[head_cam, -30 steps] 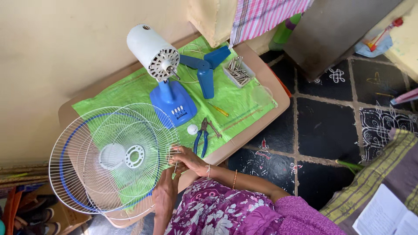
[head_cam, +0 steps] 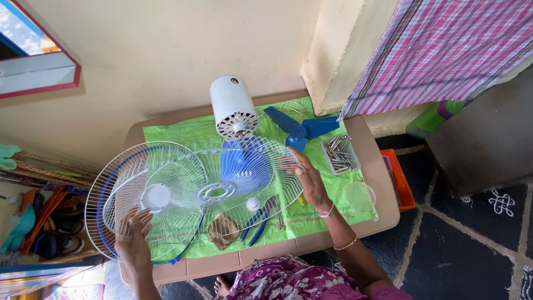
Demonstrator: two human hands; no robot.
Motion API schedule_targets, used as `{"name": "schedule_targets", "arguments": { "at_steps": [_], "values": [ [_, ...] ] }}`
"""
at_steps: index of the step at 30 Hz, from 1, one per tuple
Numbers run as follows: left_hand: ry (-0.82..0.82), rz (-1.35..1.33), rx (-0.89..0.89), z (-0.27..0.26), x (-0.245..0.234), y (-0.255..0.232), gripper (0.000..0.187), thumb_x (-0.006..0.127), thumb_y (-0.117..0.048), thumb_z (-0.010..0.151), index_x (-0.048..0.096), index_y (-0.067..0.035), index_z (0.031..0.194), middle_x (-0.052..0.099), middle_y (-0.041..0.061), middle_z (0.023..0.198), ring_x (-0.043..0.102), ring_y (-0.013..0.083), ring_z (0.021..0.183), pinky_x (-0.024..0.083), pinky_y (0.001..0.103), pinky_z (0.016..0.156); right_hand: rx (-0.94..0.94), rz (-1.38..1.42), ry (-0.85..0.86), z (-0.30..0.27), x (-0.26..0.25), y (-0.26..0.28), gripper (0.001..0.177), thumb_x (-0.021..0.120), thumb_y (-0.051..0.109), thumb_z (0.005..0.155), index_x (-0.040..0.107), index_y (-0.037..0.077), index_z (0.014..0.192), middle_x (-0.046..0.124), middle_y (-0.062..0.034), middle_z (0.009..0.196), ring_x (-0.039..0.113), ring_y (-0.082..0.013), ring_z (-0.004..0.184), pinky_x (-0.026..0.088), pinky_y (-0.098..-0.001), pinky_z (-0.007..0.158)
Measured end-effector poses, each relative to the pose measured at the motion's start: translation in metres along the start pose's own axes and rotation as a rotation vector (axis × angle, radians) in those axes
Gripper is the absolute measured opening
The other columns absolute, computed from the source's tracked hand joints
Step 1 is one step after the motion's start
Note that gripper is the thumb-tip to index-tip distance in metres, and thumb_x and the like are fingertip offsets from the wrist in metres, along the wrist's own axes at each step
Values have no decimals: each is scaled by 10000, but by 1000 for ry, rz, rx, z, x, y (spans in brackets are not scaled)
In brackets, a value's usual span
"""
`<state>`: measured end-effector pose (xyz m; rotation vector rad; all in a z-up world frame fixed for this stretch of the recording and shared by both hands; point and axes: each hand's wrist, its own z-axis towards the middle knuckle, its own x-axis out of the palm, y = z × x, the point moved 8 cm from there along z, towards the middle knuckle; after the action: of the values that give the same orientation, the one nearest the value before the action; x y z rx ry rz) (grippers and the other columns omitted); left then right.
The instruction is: The person wipes the fan cage with a cloth, then places the cage onto the fan motor and secures it by tightening a central nut. The person handles the fan cage, motor, and a cloth during the process.
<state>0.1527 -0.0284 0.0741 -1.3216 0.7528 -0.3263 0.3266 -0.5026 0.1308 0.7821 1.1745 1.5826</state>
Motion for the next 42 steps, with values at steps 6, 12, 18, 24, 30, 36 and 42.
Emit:
{"name": "schedule_targets", "arguments": {
  "at_steps": [6,12,18,24,30,36,42],
  "values": [
    [112,-149,100,2,73,-51,351,532,-269,1109,646,8,1292,710,109,1113,684,172,1010,590,351,891,-100,65,-243,27,-64,2,561,415,387,1105,423,18,1528,660,-173,1340,687,-224,1150,541,-344,958],
    [128,-92,177,6,98,-74,331,567,-246,1113,683,32,1253,684,119,996,631,144,886,555,326,786,-145,89,-332,50,-89,-10,543,430,396,1109,450,3,1482,680,-193,1290,707,-245,1089,574,-341,896],
    [123,-88,250,20,107,-88,330,586,-268,1088,684,10,1235,720,64,970,672,111,864,559,287,756,-158,94,-377,63,-97,-16,543,435,393,1110,458,-17,1466,688,-204,1260,719,-257,1091,581,-343,893],
    [113,-27,277,34,118,-95,349,598,-315,1086,701,-19,1239,703,61,904,622,108,805,501,281,700,-167,88,-379,78,-96,-12,527,422,375,1117,453,-22,1462,680,-192,1263,695,-245,1113,583,-353,917],
    [109,-20,280,40,119,-103,356,605,-345,1080,703,-53,1257,693,55,905,615,115,824,487,289,713,-132,65,-363,84,-94,-20,524,415,377,1124,456,-11,1474,664,-175,1291,661,-240,1193,575,-368,972],
    [106,-34,369,46,119,-130,398,582,-403,1083,692,-76,1283,742,69,1002,677,131,889,547,299,775,-124,107,-364,95,-94,-29,547,422,412,1115,445,12,1487,637,-168,1340,643,-235,1232,567,-384,1005],
    [64,89,284,54,122,-134,444,531,-473,1052,704,-138,1286,778,72,1025,726,172,881,577,370,750,-115,114,-362,108,-97,-34,537,431,404,1112,445,27,1495,630,-172,1335,648,-235,1212,579,-391,996]
  ]
}}
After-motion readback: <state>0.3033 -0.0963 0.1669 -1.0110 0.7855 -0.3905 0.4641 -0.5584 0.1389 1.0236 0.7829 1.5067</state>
